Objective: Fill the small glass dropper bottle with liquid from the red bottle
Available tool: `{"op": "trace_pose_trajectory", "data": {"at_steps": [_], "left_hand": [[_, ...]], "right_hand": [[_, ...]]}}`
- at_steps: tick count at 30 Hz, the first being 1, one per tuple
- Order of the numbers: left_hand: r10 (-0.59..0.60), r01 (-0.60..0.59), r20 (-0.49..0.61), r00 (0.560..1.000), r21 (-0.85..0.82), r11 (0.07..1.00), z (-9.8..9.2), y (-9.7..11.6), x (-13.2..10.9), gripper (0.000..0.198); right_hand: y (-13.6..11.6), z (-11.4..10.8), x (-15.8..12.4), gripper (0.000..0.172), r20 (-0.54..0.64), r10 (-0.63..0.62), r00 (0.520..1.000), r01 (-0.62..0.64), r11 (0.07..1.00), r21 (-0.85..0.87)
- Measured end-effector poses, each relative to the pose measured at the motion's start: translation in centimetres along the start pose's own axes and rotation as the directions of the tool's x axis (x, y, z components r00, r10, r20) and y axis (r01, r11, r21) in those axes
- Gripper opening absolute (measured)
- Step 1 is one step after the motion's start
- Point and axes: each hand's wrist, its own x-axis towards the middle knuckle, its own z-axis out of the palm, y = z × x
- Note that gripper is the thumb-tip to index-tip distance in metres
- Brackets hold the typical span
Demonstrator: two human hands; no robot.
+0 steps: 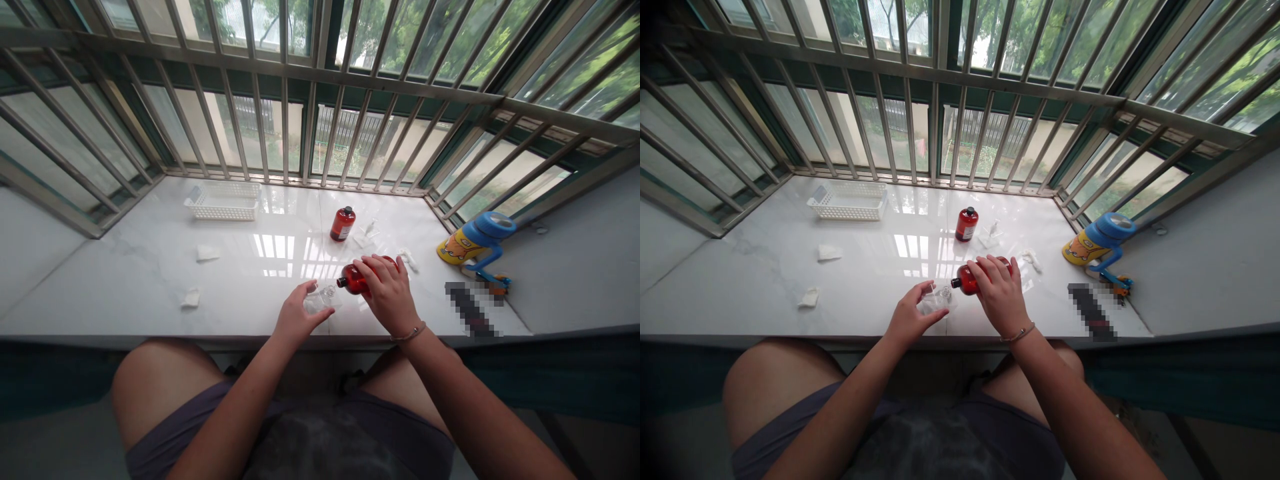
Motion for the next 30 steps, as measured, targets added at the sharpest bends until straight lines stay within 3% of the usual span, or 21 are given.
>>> {"op": "trace_pose_trajectory", "data": {"at_steps": [30], "left_hand": [[0.009, -0.008, -0.003, 1.000, 0.010, 1.000, -0.05, -0.32, -0.01, 0.071]], "right_hand": [[0.23, -0.14, 0.11, 0.047, -0.010, -0.041, 0.999, 0.040, 0.998, -0.047]]}}
